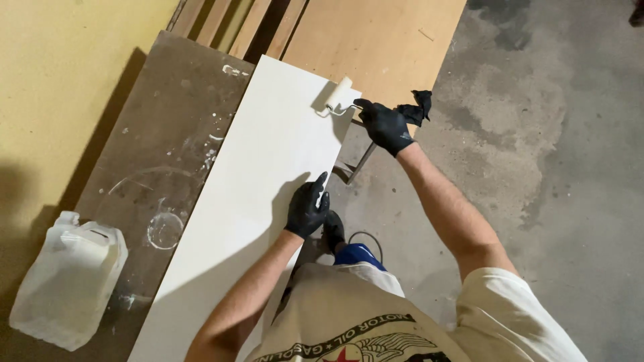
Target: Applying paint or primer to a long wooden board using a small paint roller
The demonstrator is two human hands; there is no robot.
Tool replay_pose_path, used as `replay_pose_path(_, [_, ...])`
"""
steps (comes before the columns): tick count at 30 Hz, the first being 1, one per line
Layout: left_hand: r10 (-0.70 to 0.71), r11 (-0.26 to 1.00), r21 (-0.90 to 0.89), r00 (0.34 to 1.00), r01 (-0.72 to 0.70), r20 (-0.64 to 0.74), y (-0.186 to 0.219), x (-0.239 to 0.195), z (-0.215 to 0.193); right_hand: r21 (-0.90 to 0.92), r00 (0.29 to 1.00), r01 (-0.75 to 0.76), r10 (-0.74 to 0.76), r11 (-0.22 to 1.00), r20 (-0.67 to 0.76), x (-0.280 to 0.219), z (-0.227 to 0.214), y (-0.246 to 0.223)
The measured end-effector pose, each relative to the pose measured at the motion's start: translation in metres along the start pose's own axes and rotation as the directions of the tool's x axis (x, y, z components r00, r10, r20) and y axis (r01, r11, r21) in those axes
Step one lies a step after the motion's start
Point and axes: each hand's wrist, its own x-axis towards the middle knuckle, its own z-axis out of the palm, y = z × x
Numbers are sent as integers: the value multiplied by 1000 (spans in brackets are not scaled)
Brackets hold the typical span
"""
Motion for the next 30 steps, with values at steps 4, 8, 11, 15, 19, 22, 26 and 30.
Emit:
replay_pose_path(4, [-7,1000,-8,1000,7,1,-15,-10,10,-35,1000,9,-9,999,3,10,37,18])
replay_pose_path(8, [-22,999,-33,1000,21,-11,-14,-17,5,133,989,-120,108,984,97,39,90,-6])
replay_pose_path(11, [-14,999,-38,1000,14,-9,-17,-17,9,212,938,-290,232,933,259,49,132,-13])
replay_pose_path(15, [-28,999,-17,1000,28,5,-15,-20,10,103,996,-89,86,991,35,19,100,10])
replay_pose_path(19, [-4,1000,-7,1000,4,-14,-23,-24,14,359,996,-58,27,932,91,18,17,27])
replay_pose_path(22, [-36,999,-14,999,37,29,-19,-24,11,88,985,-119,106,989,138,15,88,9])
replay_pose_path(26, [-72,997,-29,997,73,24,-9,-16,6,215,920,-323,253,922,298,81,152,-28])
replay_pose_path(30, [-86,996,4,996,86,31,-14,-24,14,281,922,-297,197,913,334,91,147,-25])
